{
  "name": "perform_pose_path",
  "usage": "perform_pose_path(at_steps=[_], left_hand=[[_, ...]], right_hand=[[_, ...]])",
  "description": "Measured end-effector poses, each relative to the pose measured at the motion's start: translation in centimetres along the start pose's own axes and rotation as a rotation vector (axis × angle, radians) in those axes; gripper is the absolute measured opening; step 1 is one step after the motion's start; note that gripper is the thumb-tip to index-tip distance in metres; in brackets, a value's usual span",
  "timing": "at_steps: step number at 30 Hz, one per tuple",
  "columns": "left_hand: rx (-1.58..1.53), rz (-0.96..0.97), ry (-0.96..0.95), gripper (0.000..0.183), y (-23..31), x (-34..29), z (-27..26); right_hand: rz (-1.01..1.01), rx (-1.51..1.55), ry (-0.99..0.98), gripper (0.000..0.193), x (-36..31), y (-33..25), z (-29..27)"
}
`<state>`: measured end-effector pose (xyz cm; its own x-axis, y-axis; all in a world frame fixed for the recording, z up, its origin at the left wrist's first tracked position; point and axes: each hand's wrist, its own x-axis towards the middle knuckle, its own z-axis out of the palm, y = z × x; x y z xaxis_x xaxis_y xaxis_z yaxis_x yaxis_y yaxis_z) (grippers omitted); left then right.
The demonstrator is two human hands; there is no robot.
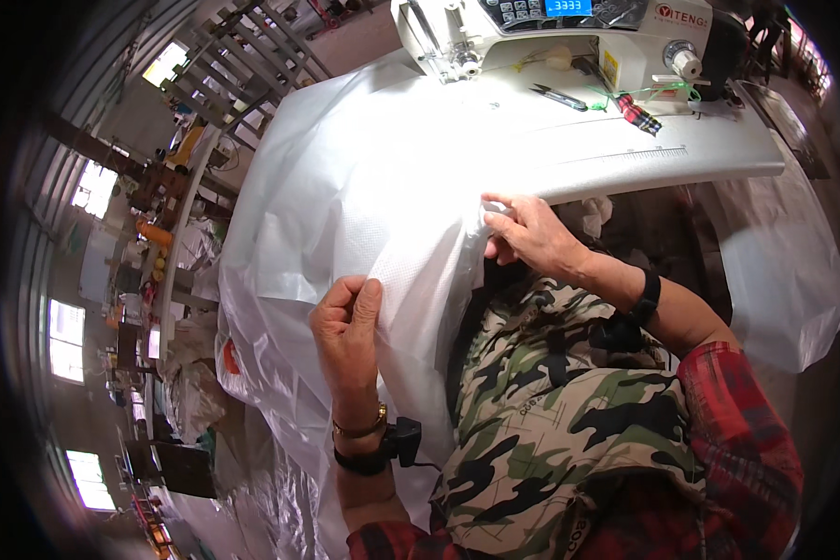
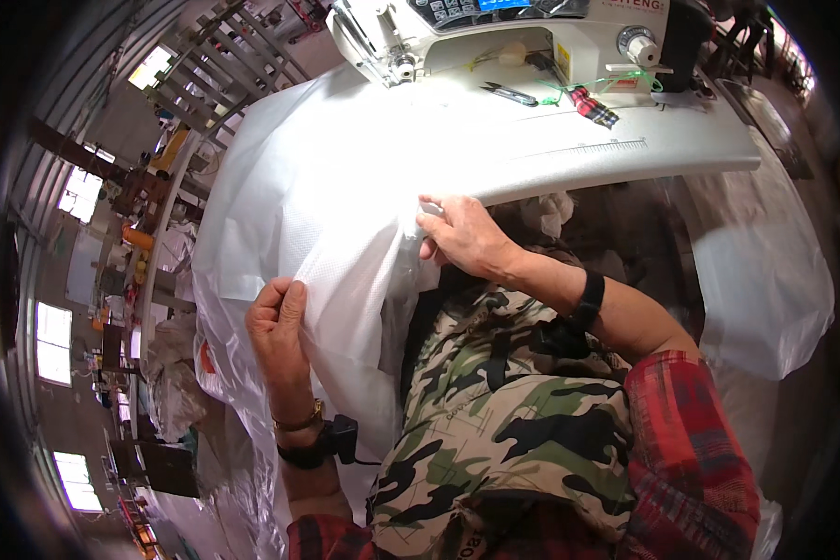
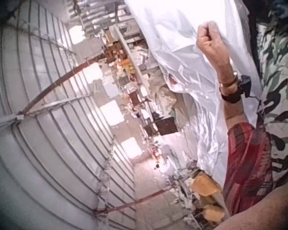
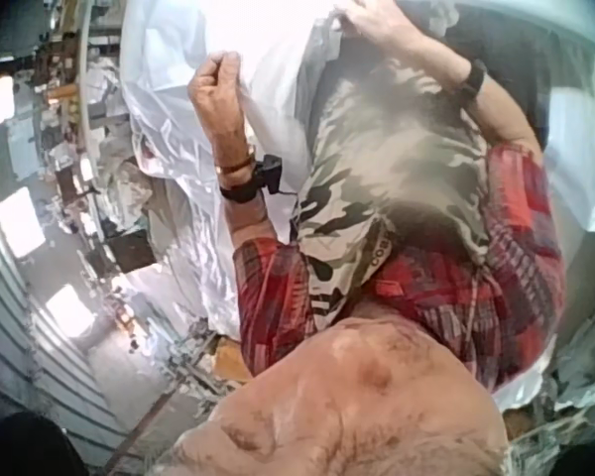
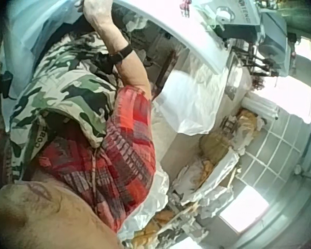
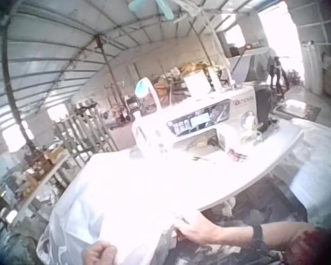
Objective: Sewing large white plastic sheets using an industrial sewing machine on a factory floor.
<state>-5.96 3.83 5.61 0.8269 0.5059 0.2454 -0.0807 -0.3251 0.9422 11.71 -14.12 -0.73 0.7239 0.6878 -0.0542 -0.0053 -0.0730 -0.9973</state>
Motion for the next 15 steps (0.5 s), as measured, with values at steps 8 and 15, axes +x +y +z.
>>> perform_pose_path(at_steps=[8, 15], left_hand=[[-0.091, -0.043, -0.028, 0.017, -0.5, 0.0, -0.3], [-0.143, -0.023, -0.017, 0.016, -0.2, 0.0, 0.4]], right_hand=[[0.171, 0.644, 0.11, 0.049, 2.7, 1.1, 0.5], [0.228, 0.716, -0.094, 0.011, 4.3, 1.2, -0.7]])
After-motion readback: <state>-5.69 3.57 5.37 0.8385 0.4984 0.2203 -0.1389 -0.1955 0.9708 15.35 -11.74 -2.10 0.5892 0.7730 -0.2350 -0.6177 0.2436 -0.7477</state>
